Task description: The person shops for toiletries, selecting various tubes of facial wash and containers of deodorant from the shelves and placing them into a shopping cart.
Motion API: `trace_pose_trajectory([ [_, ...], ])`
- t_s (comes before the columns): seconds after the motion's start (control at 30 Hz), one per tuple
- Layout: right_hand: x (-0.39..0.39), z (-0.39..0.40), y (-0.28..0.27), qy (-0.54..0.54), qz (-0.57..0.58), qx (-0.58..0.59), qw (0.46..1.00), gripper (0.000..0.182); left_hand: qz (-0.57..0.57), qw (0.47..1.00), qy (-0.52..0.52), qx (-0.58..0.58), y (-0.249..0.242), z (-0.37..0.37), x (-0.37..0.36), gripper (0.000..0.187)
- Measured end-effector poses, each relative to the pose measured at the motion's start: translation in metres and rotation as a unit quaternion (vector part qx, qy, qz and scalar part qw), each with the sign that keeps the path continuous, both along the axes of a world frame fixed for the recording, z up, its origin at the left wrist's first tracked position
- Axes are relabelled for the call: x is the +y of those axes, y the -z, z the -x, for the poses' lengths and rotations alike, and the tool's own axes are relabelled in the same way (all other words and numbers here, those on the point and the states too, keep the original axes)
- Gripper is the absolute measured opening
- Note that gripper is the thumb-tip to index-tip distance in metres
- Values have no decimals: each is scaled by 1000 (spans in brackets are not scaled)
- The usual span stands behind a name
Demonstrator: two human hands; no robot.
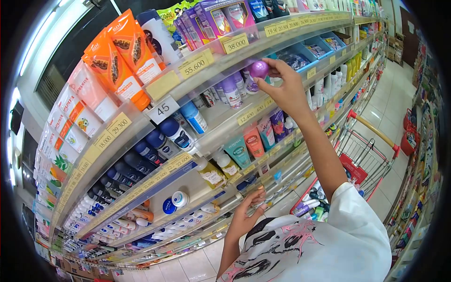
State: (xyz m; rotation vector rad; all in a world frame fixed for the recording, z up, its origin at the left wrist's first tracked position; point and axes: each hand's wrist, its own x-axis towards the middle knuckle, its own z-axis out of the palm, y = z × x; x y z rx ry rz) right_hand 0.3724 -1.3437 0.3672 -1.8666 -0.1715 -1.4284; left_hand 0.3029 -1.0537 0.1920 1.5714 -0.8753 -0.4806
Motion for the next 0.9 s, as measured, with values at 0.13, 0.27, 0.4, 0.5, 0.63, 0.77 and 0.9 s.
trace_pose_trajectory([
  [0.13,-5,-2,7,23,-39,33,998,43,-4,999,-14,35,5,0,7,44],
  [0.27,-8,-5,6,30,-33,75,996,43,-12,999,-12,44,18,-3,8,41],
  [0.4,-9,-11,10,43,-32,66,996,41,-24,999,0,38,16,0,6,39],
  [0.5,-8,-14,14,38,-34,16,999,40,-33,999,-1,40,14,1,6,38],
  [0.63,-4,-8,16,88,-19,31,995,48,-33,999,0,41,16,-1,7,37],
  [0.77,2,1,24,231,19,136,963,51,-39,998,1,46,22,-2,6,37],
  [0.9,-1,-7,28,252,14,139,958,48,-49,998,9,49,19,1,3,37],
])
